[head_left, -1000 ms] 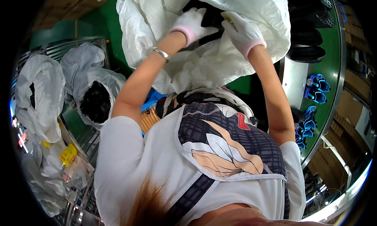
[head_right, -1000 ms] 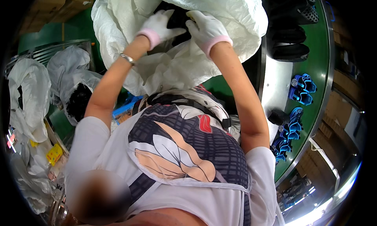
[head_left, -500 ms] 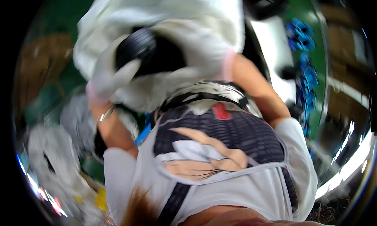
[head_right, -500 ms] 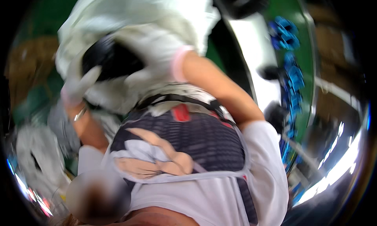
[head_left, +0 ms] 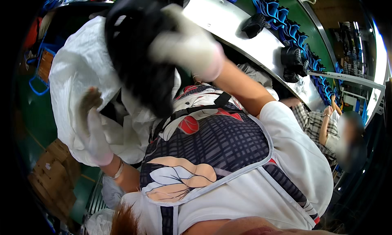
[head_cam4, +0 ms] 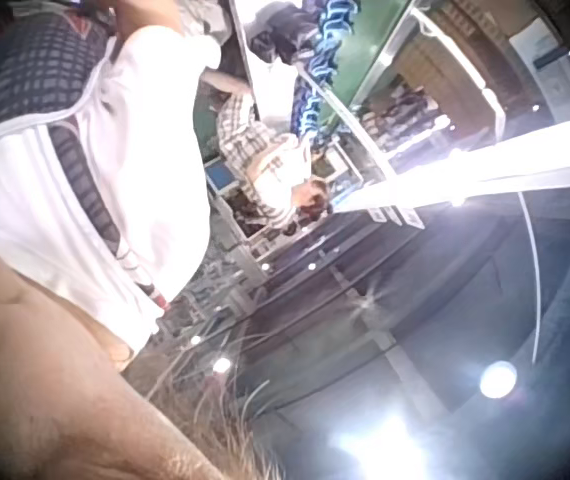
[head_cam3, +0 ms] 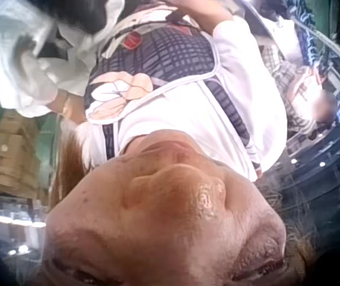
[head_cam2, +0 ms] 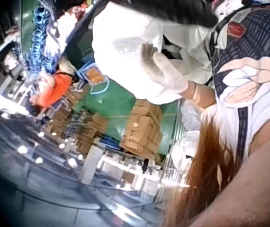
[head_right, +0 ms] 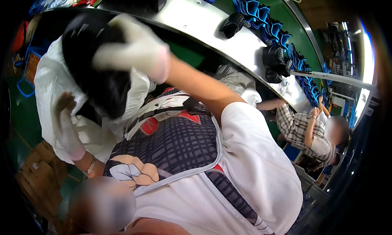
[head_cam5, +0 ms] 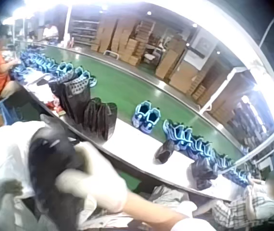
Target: The person picks up shoe upper components from a conveyor belt, inserts them into finished blue shoes, and later pulls additional components from large white bags to continue the process.
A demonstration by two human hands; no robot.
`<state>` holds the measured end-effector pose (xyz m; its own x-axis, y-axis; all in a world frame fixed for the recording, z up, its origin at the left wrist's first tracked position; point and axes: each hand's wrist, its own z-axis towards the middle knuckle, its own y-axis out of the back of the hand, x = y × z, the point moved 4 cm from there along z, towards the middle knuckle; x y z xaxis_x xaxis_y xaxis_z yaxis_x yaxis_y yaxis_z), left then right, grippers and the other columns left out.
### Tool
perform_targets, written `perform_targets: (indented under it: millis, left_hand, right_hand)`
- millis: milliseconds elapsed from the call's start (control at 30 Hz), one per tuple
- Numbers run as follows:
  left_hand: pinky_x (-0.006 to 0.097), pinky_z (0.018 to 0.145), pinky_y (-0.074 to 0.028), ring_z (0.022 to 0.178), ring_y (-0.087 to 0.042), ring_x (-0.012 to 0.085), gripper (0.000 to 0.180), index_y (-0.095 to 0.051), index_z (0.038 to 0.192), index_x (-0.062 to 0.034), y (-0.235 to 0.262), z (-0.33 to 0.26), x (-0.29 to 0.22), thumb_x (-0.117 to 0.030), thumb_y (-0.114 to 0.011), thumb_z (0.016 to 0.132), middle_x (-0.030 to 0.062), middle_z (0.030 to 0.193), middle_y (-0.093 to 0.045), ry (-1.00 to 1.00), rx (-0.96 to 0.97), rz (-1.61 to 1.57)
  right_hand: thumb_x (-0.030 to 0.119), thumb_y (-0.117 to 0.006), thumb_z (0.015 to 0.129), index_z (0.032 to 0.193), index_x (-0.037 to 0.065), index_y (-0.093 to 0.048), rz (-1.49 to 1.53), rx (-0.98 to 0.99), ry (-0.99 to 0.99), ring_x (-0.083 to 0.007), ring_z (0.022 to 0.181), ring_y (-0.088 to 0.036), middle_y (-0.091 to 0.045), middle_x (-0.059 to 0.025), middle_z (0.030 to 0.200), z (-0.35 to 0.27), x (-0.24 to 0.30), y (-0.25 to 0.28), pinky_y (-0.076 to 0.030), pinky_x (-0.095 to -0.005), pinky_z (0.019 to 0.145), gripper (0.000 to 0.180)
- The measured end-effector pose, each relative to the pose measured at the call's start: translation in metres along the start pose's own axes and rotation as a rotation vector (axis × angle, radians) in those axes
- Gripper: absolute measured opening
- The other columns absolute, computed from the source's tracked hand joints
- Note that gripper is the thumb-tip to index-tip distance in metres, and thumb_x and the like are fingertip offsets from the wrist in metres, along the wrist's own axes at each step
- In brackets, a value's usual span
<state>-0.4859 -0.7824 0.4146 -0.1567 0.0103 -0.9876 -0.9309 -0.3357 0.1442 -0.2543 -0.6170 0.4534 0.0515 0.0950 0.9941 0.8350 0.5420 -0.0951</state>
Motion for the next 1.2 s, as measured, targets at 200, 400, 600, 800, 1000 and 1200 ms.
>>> perform_targets:
  millis: [200, 400, 600, 800, 1000, 1200]
  left_hand:
    - [0.035, 0.101, -0.043, 0.117, -0.056, 0.0266, 0.051, -0.051, 0.135, 0.0011, -0.056, 0.014, 0.099, -0.022, -0.064, 0.092, 0.0176, 0.132, -0.056, 0.104, 0.02, 0.613]
    - [0.035, 0.1, -0.044, 0.116, -0.058, 0.0289, 0.051, -0.049, 0.137, 0.0016, -0.086, 0.025, 0.122, -0.018, -0.055, 0.091, 0.0209, 0.132, -0.057, 0.323, -0.121, 0.681]
    - [0.036, 0.099, -0.046, 0.117, -0.058, 0.0261, 0.047, -0.05, 0.136, 0.0015, -0.082, 0.023, 0.127, -0.017, -0.059, 0.094, 0.0187, 0.134, -0.056, 0.297, -0.357, 0.604]
    - [0.035, 0.102, -0.042, 0.117, -0.055, 0.0241, 0.051, -0.045, 0.135, 0.0053, -0.072, -0.015, 0.135, -0.024, -0.059, 0.095, 0.0181, 0.131, -0.055, 0.568, -0.671, 0.688]
    - [0.034, 0.111, -0.032, 0.134, -0.039, 0.0224, 0.07, -0.031, 0.15, -0.0047, -0.082, -0.043, 0.163, -0.036, -0.06, 0.095, 0.0099, 0.151, -0.039, 0.655, -0.697, 0.133]
    - [0.039, 0.118, -0.023, 0.145, -0.027, 0.0335, 0.074, -0.021, 0.153, -0.0045, -0.114, 0.014, 0.106, -0.023, -0.056, 0.091, 0.0253, 0.153, -0.03, 0.111, -0.478, 0.476]
  right_hand:
    - [0.021, -0.059, 0.094, 0.122, 0.0, -0.055, 0.52, -0.167, 0.188, -0.0248, 0.103, -0.063, -0.063, -0.0116, 0.116, 0.0, -0.037, 0.238, -0.052, -0.0368, 0.088, 0.036]
    - [0.031, -0.05, 0.101, 0.132, 0.005, -0.052, 0.599, -0.563, 0.047, -0.0252, 0.114, -0.059, -0.061, -0.0104, 0.127, -0.042, -0.133, 0.445, -0.046, -0.0389, 0.101, 0.04]
    - [0.028, -0.056, 0.098, 0.131, 0.002, -0.052, 0.691, -0.618, -0.112, -0.0268, 0.107, -0.062, -0.062, -0.0116, 0.122, -0.034, -0.21, 0.51, -0.05, -0.0389, 0.096, 0.042]
    - [0.047, -0.069, 0.086, 0.134, -0.006, -0.052, -0.541, -0.69, -0.332, -0.0271, 0.114, -0.058, -0.06, -0.0191, 0.126, -0.04, -0.212, 0.547, -0.042, -0.034, 0.1, 0.073]
    - [0.03, -0.076, 0.084, 0.126, -0.007, -0.057, -0.696, -0.665, -0.104, -0.025, 0.116, -0.058, -0.061, -0.0199, 0.125, -0.035, -0.163, 0.512, -0.042, -0.0344, 0.102, 0.06]
    - [0.007, -0.057, 0.095, 0.127, -0.003, -0.057, -0.592, -0.149, -0.001, -0.0191, 0.112, -0.058, -0.062, -0.0111, 0.121, 0.01, -0.073, 0.316, -0.045, -0.0294, 0.098, 0.033]
